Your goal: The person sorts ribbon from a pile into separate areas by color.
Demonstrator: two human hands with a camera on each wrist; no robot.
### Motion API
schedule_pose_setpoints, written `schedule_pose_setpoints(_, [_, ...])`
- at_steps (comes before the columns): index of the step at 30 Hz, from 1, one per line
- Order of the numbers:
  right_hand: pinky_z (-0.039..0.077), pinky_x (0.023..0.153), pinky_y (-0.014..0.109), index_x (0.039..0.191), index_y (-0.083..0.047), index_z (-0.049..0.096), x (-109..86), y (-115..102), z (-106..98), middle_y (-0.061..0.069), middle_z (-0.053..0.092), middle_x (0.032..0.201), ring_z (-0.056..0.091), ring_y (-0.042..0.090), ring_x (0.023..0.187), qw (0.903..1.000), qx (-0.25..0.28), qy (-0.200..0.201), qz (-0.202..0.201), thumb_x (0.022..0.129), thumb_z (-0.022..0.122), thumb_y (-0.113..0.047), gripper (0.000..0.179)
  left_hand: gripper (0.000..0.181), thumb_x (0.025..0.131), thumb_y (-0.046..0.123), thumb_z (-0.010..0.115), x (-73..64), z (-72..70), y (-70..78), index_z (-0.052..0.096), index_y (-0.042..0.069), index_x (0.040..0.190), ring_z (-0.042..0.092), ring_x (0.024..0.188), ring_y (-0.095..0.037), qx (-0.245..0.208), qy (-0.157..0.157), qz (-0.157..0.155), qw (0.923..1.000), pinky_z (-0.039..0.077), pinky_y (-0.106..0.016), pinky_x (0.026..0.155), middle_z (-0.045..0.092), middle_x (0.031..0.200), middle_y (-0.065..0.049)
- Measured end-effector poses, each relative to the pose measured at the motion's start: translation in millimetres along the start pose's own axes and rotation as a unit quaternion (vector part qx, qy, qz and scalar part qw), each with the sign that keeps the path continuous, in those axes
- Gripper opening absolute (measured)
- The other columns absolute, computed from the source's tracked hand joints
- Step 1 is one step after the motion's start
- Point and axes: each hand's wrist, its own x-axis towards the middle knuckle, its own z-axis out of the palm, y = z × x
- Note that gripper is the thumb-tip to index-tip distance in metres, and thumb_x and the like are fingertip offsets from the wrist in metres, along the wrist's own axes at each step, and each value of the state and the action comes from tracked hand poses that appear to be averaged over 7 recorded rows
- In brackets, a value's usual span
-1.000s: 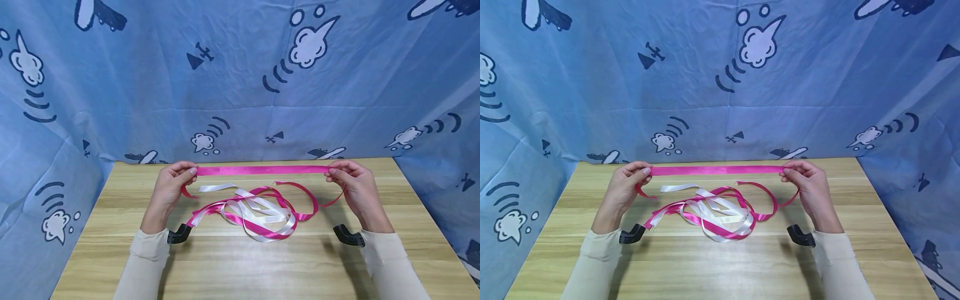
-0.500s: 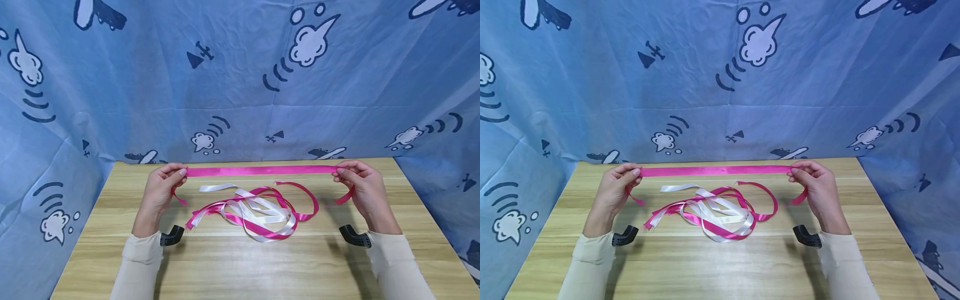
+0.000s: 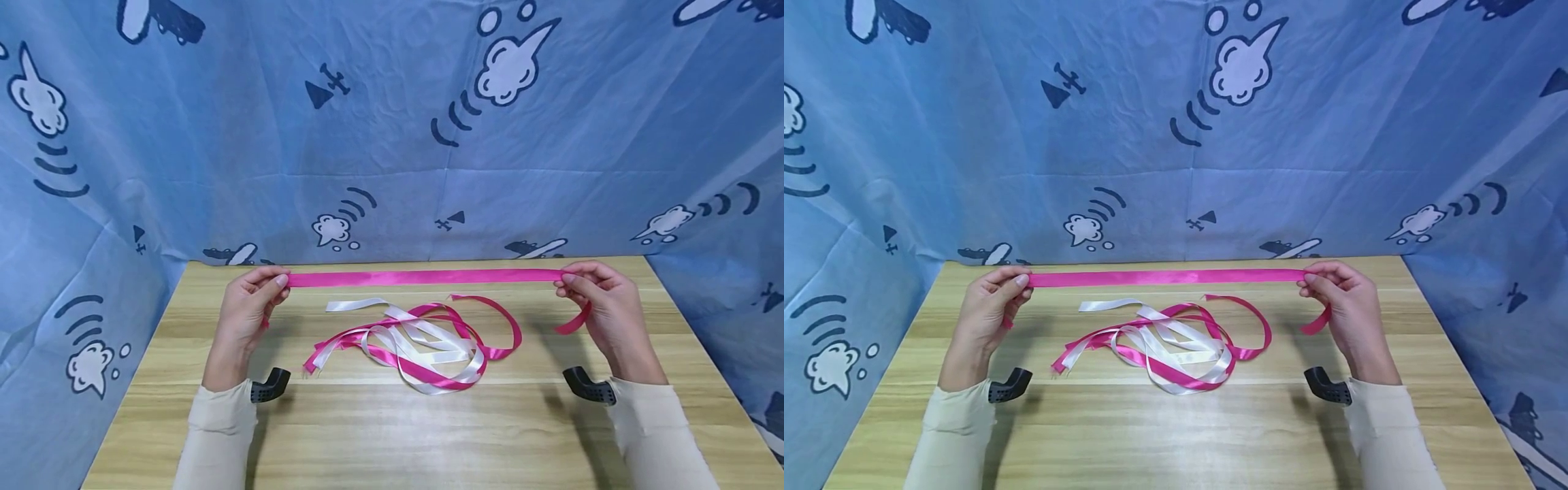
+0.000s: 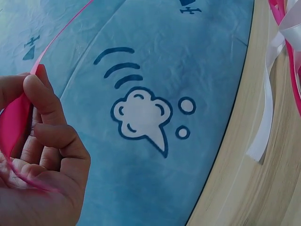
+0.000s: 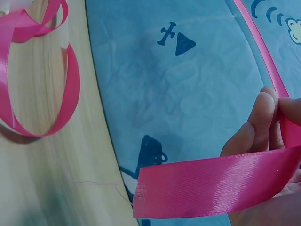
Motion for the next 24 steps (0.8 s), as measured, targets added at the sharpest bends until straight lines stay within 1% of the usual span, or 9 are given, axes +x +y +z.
schedule_pose_setpoints(4, [0.063, 0.071, 0.024, 0.101, 0.004, 0.075, 0.0, -0.4, -3.2, 0.008, 0.077, 0.085, 0.076, 0.016, 0.072, 1.0000, 0.000, 0.006, 0.001, 0.097, 0.065, 0.010, 0.012, 0.031, 0.100, -0.007, 0.063, -1.5, -5.4, 0.8, 0.080, 0.017, 0.090, 0.070, 0.071, -0.003, -0.020, 0.001, 0.012, 0.9997, 0.060, -0.015, 0.071, 0.077, 0.084, 0.005])
schedule_pose_setpoints(9, [0.063, 0.070, 0.024, 0.101, 0.006, 0.074, 0.0, -1.0, -5.9, 0.009, 0.077, 0.084, 0.076, 0.016, 0.072, 1.0000, 0.007, 0.005, -0.001, 0.097, 0.064, 0.012, 0.013, 0.027, 0.099, -0.007, 0.063, -3.2, -12.6, 0.9, 0.081, 0.012, 0.093, 0.070, 0.071, -0.004, -0.044, 0.002, 0.024, 0.9987, 0.060, -0.015, 0.071, 0.078, 0.085, 0.003])
schedule_pose_setpoints(14, [0.064, 0.070, 0.025, 0.100, 0.006, 0.074, 0.6, -1.1, -7.5, 0.010, 0.077, 0.083, 0.076, 0.017, 0.071, 0.9999, 0.013, 0.007, 0.001, 0.097, 0.064, 0.012, 0.013, 0.019, 0.097, -0.003, 0.070, -5.2, -18.9, 0.8, 0.081, 0.012, 0.092, 0.070, 0.069, -0.004, -0.061, 0.009, 0.033, 0.9976, 0.060, -0.016, 0.071, 0.077, 0.084, 0.002])
schedule_pose_setpoints(18, [0.064, 0.070, 0.024, 0.100, 0.006, 0.074, 1.5, -0.6, -8.8, 0.009, 0.077, 0.083, 0.076, 0.016, 0.070, 0.9999, 0.010, 0.009, 0.002, 0.097, 0.064, 0.012, 0.012, 0.012, 0.094, 0.000, 0.075, -6.3, -24.9, 0.0, 0.080, 0.010, 0.092, 0.069, 0.067, -0.005, -0.084, 0.014, 0.040, 0.9956, 0.060, -0.016, 0.070, 0.076, 0.083, 0.000])
schedule_pose_setpoints(24, [0.063, 0.070, 0.024, 0.099, 0.004, 0.075, 2.6, 0.5, -12.8, 0.009, 0.077, 0.083, 0.076, 0.016, 0.069, 0.9999, 0.006, 0.010, 0.000, 0.097, 0.063, 0.013, 0.015, 0.009, 0.092, -0.002, 0.076, -6.9, -34.5, -0.4, 0.080, 0.005, 0.093, 0.071, 0.066, -0.007, -0.121, 0.013, 0.054, 0.9911, 0.060, -0.016, 0.069, 0.076, 0.083, -0.002])
